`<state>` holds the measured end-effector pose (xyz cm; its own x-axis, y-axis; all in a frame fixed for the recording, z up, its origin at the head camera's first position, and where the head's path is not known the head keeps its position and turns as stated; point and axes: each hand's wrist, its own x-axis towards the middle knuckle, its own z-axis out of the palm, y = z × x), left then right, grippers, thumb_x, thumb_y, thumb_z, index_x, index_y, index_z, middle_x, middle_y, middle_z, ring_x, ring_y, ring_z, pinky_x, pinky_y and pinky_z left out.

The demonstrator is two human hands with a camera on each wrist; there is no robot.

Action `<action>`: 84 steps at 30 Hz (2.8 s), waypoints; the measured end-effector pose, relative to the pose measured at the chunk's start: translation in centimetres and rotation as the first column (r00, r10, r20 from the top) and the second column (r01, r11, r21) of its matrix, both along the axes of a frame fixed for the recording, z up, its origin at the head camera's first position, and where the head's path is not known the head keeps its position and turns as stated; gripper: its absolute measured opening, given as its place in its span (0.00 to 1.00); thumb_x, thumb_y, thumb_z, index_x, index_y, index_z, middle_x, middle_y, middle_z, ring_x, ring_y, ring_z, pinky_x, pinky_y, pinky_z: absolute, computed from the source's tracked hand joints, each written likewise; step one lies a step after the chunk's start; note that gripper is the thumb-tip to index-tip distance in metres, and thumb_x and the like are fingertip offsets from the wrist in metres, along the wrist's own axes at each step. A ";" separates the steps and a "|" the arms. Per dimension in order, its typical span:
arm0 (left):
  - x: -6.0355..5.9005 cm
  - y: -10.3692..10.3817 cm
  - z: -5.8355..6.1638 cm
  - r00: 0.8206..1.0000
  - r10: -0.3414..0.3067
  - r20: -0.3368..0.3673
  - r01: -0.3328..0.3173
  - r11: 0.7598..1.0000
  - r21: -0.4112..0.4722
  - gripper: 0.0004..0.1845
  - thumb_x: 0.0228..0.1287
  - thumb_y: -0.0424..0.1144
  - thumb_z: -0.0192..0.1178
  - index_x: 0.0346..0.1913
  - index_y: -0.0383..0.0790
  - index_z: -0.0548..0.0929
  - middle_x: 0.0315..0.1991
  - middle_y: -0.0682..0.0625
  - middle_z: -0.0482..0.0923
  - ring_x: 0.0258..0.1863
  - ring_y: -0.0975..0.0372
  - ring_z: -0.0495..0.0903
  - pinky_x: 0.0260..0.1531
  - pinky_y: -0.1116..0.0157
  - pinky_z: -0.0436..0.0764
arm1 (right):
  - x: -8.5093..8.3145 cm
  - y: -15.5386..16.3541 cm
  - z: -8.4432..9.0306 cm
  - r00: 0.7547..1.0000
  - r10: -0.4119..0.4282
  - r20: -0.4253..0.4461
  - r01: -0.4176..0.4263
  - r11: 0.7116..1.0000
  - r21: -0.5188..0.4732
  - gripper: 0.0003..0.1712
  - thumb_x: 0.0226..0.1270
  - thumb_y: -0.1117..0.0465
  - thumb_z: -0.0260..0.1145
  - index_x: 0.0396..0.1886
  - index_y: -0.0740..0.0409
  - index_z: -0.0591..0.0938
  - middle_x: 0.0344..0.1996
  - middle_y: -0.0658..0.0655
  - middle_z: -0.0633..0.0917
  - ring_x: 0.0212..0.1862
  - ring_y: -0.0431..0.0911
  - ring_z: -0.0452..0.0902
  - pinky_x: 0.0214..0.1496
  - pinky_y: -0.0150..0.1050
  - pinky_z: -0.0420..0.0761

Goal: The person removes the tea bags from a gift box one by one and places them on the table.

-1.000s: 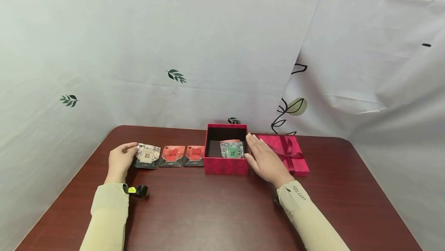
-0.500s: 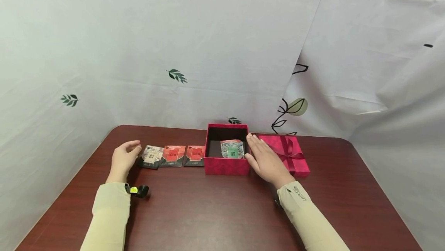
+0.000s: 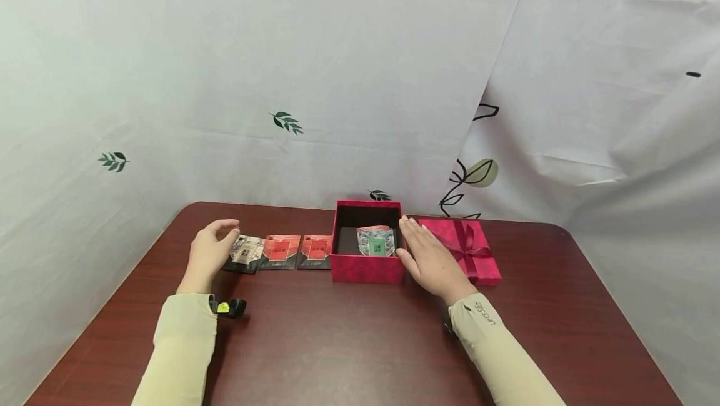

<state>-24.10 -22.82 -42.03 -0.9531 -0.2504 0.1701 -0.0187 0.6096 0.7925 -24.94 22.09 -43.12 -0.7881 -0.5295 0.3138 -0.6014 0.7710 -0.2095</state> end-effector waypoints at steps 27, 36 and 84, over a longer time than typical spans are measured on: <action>0.9 8.8 2.2 0.952 -0.290 -0.096 0.290 0.957 -0.009 0.15 0.71 0.34 0.61 0.58 0.37 0.83 0.50 0.42 0.84 0.50 0.51 0.83 0.52 0.51 0.82 | 0.1 -0.1 0.0 1.000 -0.010 0.006 0.010 1.000 -0.001 0.38 0.76 0.56 0.60 0.78 0.67 0.60 0.77 0.64 0.62 0.77 0.62 0.55 0.75 0.59 0.58; 1.5 12.4 1.8 0.919 -0.340 -0.197 0.332 0.940 -0.076 0.12 0.70 0.33 0.62 0.54 0.37 0.85 0.51 0.44 0.83 0.50 0.54 0.82 0.50 0.52 0.83 | 0.1 0.0 0.0 1.000 -0.009 -0.002 0.009 1.000 0.003 0.38 0.76 0.55 0.60 0.78 0.67 0.60 0.77 0.64 0.62 0.78 0.60 0.54 0.75 0.60 0.59; -3.3 22.9 2.8 0.888 -0.437 0.144 0.455 0.788 -0.414 0.17 0.75 0.31 0.56 0.63 0.31 0.79 0.55 0.38 0.81 0.55 0.52 0.81 0.53 0.59 0.83 | -0.1 0.0 -0.3 1.000 0.005 0.006 -0.005 1.000 -0.019 0.38 0.77 0.55 0.59 0.79 0.66 0.59 0.77 0.63 0.62 0.77 0.61 0.54 0.75 0.59 0.58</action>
